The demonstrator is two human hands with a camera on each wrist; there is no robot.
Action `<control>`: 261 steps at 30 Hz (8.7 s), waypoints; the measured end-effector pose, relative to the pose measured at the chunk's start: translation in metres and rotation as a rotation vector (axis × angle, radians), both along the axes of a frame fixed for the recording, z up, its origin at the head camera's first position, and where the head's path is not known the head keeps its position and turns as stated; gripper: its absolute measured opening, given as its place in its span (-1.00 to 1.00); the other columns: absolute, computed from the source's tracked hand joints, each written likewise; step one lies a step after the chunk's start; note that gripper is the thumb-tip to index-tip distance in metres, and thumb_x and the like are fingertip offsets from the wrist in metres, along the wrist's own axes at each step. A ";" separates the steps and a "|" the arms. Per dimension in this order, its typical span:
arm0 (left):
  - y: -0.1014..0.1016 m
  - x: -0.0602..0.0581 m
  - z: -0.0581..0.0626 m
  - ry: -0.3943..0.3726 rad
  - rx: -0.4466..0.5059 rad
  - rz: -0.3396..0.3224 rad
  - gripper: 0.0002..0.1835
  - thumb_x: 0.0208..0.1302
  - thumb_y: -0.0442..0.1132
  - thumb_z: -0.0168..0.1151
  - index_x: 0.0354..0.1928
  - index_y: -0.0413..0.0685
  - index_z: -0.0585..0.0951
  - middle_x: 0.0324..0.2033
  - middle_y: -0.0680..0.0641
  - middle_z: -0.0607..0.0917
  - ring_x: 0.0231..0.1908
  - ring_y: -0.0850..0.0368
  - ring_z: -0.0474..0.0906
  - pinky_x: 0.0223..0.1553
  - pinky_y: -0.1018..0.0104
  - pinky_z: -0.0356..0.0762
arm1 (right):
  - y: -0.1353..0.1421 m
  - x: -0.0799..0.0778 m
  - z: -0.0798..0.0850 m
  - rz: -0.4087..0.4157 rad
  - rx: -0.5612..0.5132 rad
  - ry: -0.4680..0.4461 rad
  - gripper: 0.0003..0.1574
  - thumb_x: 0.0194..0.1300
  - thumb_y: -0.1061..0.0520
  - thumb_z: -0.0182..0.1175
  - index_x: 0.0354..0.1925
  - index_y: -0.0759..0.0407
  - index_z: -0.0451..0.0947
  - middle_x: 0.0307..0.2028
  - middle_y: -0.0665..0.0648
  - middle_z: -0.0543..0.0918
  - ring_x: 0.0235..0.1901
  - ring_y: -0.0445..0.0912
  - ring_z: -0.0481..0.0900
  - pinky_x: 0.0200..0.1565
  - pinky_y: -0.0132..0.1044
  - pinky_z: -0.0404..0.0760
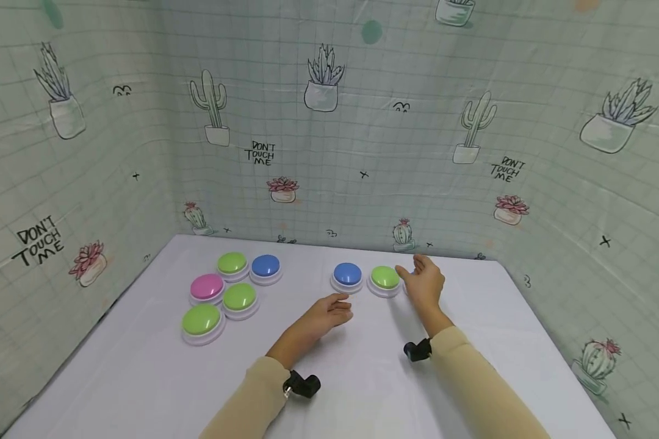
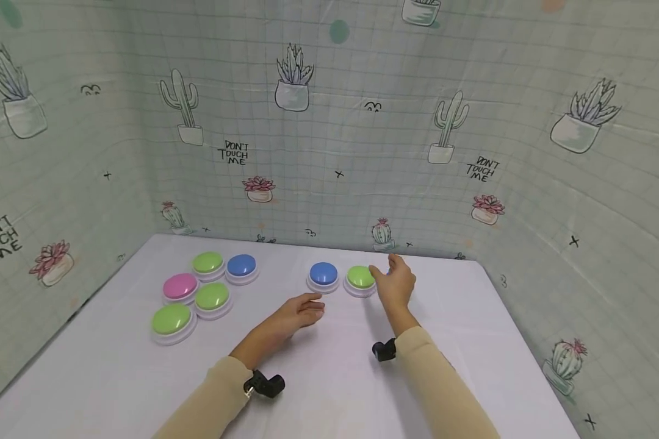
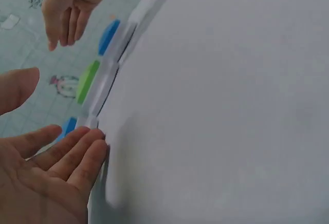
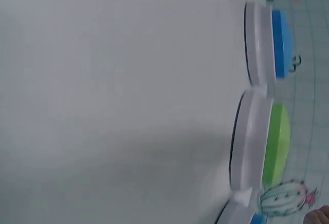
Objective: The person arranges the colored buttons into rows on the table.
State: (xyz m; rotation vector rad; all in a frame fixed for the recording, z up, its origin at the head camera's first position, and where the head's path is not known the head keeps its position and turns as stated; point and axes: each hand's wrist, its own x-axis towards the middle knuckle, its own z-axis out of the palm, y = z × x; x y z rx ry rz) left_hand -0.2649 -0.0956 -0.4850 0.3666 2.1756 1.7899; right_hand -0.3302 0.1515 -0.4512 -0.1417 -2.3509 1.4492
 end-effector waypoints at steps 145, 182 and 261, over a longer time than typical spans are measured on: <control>0.007 0.003 -0.021 0.247 -0.114 0.348 -0.50 -0.10 -0.46 0.71 -0.02 -0.32 0.79 -0.08 -0.27 0.81 -0.04 -0.10 0.80 -0.05 0.33 0.76 | -0.040 0.065 -0.033 0.362 0.111 -0.173 -0.22 -0.13 0.33 0.70 0.13 0.31 0.71 0.07 0.23 0.78 0.17 0.07 0.71 0.29 -0.04 0.61; 0.176 -0.013 -0.022 0.155 0.002 -0.020 -0.49 0.32 -0.56 0.33 0.31 -0.39 0.57 0.28 -0.31 0.62 0.36 -0.17 0.51 0.36 0.21 0.51 | 0.134 0.078 -0.039 0.134 0.061 -0.228 -0.17 0.05 0.29 0.64 0.29 0.39 0.57 0.22 0.35 0.66 0.29 0.19 0.59 0.31 -0.01 0.57; 0.235 -0.039 -0.025 -0.037 -0.067 -0.131 -0.10 0.35 -0.39 0.28 0.67 0.00 0.15 0.62 -0.08 0.21 0.50 -0.04 0.33 0.52 0.18 0.27 | 0.159 0.010 -0.039 -0.097 0.263 -0.369 0.04 0.23 0.06 0.55 0.48 0.44 0.28 0.44 0.44 0.39 0.49 0.45 0.15 0.50 0.32 0.15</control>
